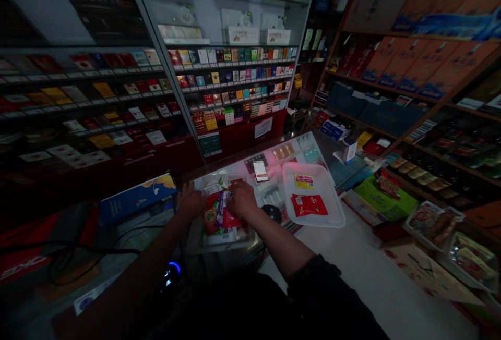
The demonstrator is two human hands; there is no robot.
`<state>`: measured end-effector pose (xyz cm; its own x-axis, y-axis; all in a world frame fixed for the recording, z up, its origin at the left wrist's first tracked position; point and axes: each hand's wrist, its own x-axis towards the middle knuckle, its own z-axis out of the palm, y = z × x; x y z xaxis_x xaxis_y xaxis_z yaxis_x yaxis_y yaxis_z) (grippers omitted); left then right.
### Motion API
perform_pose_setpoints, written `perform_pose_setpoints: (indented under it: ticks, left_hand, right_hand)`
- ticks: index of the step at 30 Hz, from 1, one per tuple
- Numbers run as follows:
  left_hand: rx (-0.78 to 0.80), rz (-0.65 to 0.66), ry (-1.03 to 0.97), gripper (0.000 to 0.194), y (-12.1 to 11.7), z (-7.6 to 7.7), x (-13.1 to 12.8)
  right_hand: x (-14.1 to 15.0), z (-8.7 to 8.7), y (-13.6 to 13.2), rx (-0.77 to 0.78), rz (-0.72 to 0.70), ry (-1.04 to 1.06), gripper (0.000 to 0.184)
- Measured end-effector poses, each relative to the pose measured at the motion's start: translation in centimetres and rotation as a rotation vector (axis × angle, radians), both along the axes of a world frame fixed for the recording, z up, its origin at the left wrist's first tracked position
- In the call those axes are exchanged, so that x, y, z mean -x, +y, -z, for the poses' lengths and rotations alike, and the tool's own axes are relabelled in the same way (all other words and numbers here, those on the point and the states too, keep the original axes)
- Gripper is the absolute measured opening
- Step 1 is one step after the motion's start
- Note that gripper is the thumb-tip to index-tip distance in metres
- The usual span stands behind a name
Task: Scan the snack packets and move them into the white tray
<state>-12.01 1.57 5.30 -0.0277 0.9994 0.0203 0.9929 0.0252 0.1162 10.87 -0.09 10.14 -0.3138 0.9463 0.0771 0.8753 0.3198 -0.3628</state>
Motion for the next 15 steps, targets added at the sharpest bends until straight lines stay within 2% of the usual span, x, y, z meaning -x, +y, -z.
perform_pose_setpoints:
  ticks: [5,8,10,15]
  left_hand:
    - [-0.025,0.005,0.002,0.044,0.8,0.3,-0.4]
    - [-0.048,0.021,0.014,0.040,0.9,0.2,-0.5]
    - [-0.011,0.021,0.024,0.040,1.1,0.1,-0.5]
    - [0.041,0.011,0.048,0.042,1.7,0.2,-0.9]
  right_hand:
    - [2.6,0.4,2.9,0.105,0.050,-0.127,0.034]
    - [3.7,1.0,4.6,0.108,0.121,-0.161,0.039]
    - [4.2,1.4,5.6,0.112,0.155,-0.182,0.041]
    - [4.8,2.6,7.6,0.121,0.122,-0.233,0.045]
